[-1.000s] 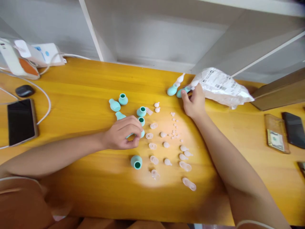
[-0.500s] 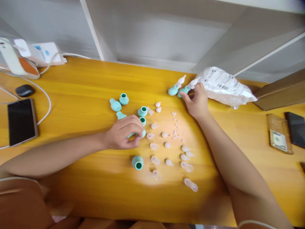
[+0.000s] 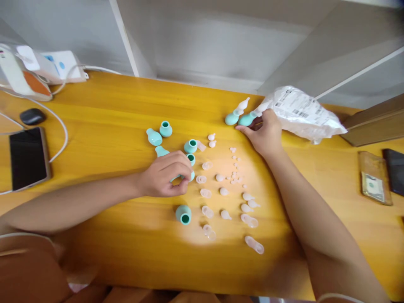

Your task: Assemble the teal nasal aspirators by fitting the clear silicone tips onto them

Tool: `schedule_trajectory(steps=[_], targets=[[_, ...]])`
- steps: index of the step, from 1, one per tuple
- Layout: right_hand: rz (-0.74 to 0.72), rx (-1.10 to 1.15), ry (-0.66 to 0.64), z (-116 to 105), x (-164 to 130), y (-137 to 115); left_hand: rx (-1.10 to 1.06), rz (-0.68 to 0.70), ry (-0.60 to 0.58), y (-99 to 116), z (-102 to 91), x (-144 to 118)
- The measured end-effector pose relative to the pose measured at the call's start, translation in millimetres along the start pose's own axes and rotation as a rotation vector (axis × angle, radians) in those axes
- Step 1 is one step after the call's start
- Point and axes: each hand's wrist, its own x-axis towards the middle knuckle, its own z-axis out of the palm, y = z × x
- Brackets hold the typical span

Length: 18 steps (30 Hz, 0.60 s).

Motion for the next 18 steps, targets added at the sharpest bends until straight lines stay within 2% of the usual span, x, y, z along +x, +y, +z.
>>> schedule_trajectory(steps=[3, 5, 9, 13, 15, 18], targets=[[0.030, -0.011, 0.059, 4, -1, -7, 0.007, -0.003, 0.000, 0, -0.4, 1], [0.057, 0.012, 0.041, 3, 0, -11, 0.011, 0.009, -0.001, 0, -0.9, 2], [0.135, 0.094, -0.163, -22, 6, -13, 0.017, 0.018, -0.005, 0, -0.9, 4], [0.087, -0.080, -0.477, -68, 6, -21, 0.019, 0.020, 0.013, -1, 0.5, 3], [0.067, -0.176, -0.622, -86, 2, -37, 0.021, 0.018, 0.009, -1, 0.4, 3], [0.007, -0.193, -0.708, -95, -6, -74, 0.020, 0.003, -0.001, -1, -0.6, 4]])
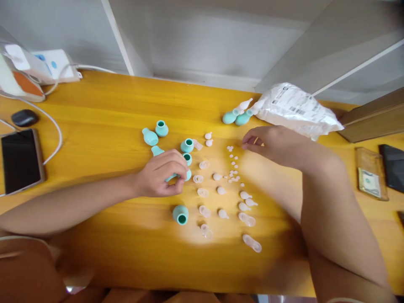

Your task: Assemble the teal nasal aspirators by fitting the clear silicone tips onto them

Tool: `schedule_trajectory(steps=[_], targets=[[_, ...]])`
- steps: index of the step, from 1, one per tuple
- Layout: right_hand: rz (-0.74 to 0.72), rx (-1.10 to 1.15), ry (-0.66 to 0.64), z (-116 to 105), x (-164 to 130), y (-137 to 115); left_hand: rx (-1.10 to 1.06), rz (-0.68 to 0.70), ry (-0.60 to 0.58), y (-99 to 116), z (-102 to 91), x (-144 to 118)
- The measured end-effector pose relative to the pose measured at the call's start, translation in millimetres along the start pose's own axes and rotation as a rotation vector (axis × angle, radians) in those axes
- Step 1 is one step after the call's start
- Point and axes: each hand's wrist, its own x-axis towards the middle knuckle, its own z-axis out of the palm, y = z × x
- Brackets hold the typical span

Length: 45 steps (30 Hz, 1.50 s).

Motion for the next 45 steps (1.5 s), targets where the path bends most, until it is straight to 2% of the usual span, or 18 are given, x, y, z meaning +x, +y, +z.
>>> schedule_trajectory(steps=[4, 7, 12, 21, 26, 32, 37, 41, 43, 45], targets=[[-0.246, 0.108, 0.093, 7, 0, -49, -0.009, 0.002, 0.002, 1, -0.7, 1], [-0.369, 0.189, 0.205, 19, 6, -69, -0.007, 0.010, 0.011, 1, -0.2, 0], [-0.452, 0.219, 0.301, 34, 12, -75, -0.008, 0.008, 0.000, 1, -0.2, -1], [-0.487, 0.260, 0.281, 51, 22, -69, 0.000, -0.003, -0.009, 1, -0.9, 0], [-0.506, 0.313, 0.293, 39, 13, -77, -0.013, 0.011, -0.006, -1, -2.4, -3], [-0.587, 0.605, 0.170, 14, -22, -118, 0.038, -0.038, -0.006, -4, -6.6, -7], [-0.706, 0.662, 0.219, 26, -36, -144, 0.023, -0.040, -0.040, -3, -8.3, -2], [-0.746, 0.676, 0.238, 34, -38, -151, 0.041, -0.031, -0.062, -1, -6.3, 0], [-0.760, 0.670, 0.227, 27, -40, -149, 0.064, -0.031, -0.049, -1, -4.6, 0], [-0.708, 0.604, 0.217, 13, -44, -139, 0.095, -0.013, -0.029, -1, -3.0, 0]])
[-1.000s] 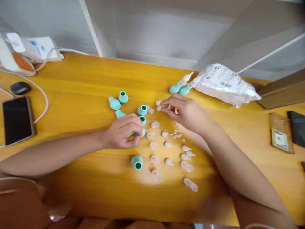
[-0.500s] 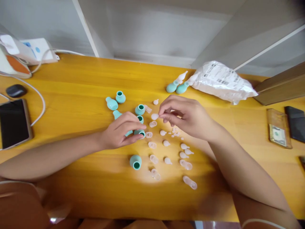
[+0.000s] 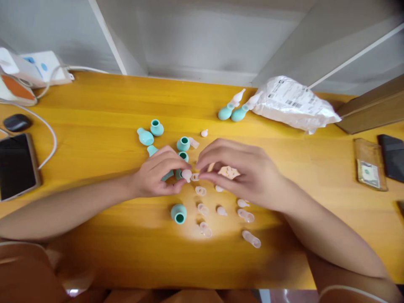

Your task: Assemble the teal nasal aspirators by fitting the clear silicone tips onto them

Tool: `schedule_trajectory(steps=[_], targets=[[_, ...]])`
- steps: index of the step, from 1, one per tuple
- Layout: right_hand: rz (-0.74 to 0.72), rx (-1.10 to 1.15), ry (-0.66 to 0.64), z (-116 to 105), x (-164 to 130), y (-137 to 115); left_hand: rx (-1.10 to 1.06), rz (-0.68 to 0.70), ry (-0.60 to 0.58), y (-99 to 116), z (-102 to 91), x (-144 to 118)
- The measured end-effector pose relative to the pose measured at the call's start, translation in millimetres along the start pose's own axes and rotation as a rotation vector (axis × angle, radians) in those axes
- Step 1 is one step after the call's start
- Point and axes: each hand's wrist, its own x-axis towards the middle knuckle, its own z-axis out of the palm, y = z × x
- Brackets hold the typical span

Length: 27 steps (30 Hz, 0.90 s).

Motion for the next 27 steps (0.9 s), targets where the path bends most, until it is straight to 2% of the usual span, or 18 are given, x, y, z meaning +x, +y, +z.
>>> schedule_trajectory(steps=[3, 6, 9, 16, 18, 20, 24, 27], targets=[[0.159, -0.232, -0.100, -31, -13, 3, 0.023, 0.032, 0.008, 0, 1.1, 1], [0.314, -0.405, -0.397, -49, -29, 14, -0.002, 0.030, -0.004, -1, 0.9, 1], [0.446, -0.502, -0.621, -44, -33, 22, -0.064, -0.001, -0.013, -1, 0.8, 0], [0.571, -0.652, -0.717, -19, -12, 18, -0.113, -0.053, -0.020, -1, 0.9, -3], [0.554, -0.644, -0.716, -19, -12, 17, -0.112, -0.072, -0.025, -1, 0.3, -3], [0.482, -0.608, -0.658, -22, -13, 17, -0.091, -0.077, -0.029, 1, 0.0, -2], [0.263, -0.440, -0.373, -27, -14, 18, -0.062, -0.036, -0.021, 3, 0.1, 1], [0.175, -0.201, -0.219, -24, -9, 17, -0.081, -0.040, -0.022, 3, -0.1, 2]])
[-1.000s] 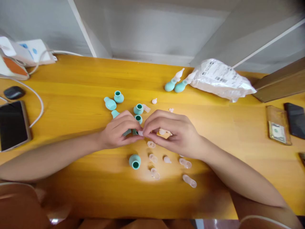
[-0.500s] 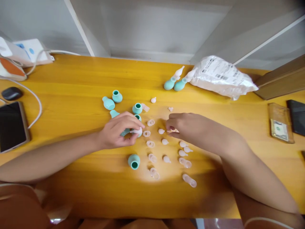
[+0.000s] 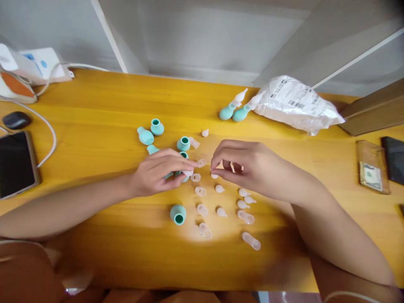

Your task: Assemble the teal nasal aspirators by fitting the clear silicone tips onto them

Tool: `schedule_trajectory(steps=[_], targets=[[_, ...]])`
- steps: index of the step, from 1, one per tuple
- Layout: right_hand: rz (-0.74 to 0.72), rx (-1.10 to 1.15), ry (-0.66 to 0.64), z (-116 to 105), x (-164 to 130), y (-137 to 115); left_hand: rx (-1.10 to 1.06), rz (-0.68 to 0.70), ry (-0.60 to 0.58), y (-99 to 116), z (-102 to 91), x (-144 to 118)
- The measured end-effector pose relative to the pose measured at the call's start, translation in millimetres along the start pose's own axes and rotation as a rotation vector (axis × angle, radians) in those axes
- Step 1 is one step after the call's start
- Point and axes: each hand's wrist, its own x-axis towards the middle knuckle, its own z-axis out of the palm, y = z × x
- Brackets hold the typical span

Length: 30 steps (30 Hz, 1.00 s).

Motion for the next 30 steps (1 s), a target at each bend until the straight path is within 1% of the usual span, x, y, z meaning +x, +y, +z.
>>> schedule_trajectory(steps=[2, 4, 7, 11, 15, 18, 25, 30], targets=[[-0.041, 0.141, 0.076, 6, 5, -3, -0.012, -0.010, -0.009, -1, -0.4, 0], [-0.074, 0.221, 0.163, 15, 9, -5, -0.018, -0.012, -0.009, -3, -0.7, -2], [-0.112, 0.276, 0.268, 32, 13, -8, -0.032, -0.008, 0.004, -5, -0.6, -3], [-0.149, 0.288, 0.346, 46, 14, -9, -0.035, -0.005, 0.010, -7, -0.6, -4], [-0.189, 0.235, 0.379, 48, 14, -8, -0.038, -0.013, 0.015, -7, -0.7, -4], [-0.198, 0.222, 0.368, 46, 13, -8, -0.038, -0.012, 0.027, -7, -0.7, -4], [-0.113, 0.296, 0.371, 48, 15, -9, -0.047, -0.026, 0.030, -6, -0.4, -4], [-0.118, 0.301, 0.361, 50, 15, -6, -0.051, -0.021, 0.042, -6, 0.8, -3]])
